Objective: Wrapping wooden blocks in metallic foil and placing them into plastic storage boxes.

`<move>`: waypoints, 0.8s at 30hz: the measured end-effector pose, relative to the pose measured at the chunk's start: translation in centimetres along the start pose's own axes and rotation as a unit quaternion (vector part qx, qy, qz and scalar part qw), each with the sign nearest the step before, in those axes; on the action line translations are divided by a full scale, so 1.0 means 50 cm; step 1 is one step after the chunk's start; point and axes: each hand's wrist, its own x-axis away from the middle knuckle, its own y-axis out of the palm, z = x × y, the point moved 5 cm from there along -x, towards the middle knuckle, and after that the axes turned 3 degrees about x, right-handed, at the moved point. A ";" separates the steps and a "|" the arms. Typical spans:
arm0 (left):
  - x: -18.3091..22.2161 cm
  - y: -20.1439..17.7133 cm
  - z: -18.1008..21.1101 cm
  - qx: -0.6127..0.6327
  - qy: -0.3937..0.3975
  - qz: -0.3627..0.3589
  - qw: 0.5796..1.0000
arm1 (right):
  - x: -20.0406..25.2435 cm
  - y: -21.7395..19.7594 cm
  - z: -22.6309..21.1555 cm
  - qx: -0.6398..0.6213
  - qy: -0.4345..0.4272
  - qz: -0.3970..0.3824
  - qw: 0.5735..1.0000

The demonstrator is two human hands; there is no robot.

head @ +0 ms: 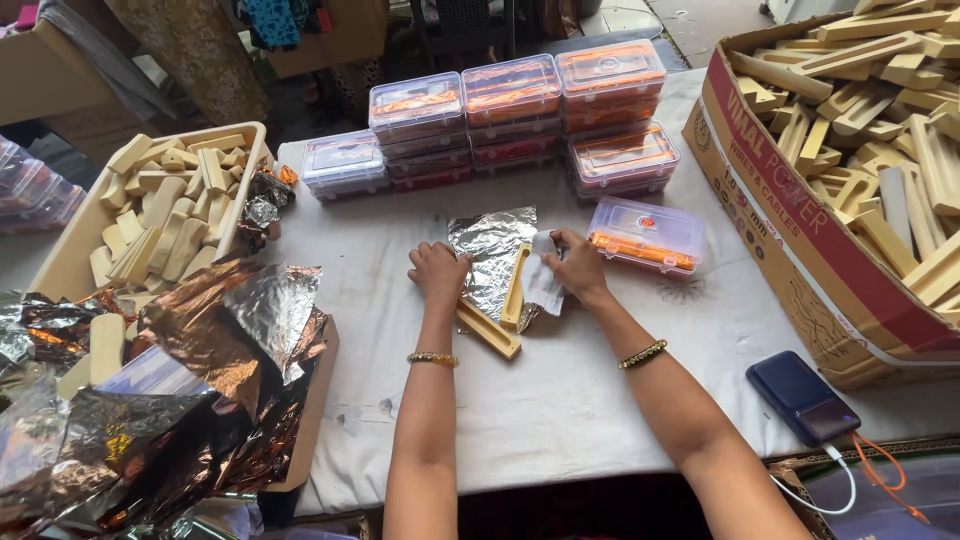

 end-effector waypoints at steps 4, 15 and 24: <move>-0.054 0.054 -0.008 0.018 0.042 0.024 0.999 | -0.002 -0.010 -0.016 0.000 0.017 -0.008 1.000; -0.167 -0.002 -0.290 0.080 -0.054 0.155 0.983 | 0.011 -0.019 -0.066 0.028 -0.042 -0.005 0.999; -0.017 -0.134 -0.163 -0.078 0.123 0.362 0.921 | 0.024 -0.001 -0.088 0.106 -0.069 -0.046 0.991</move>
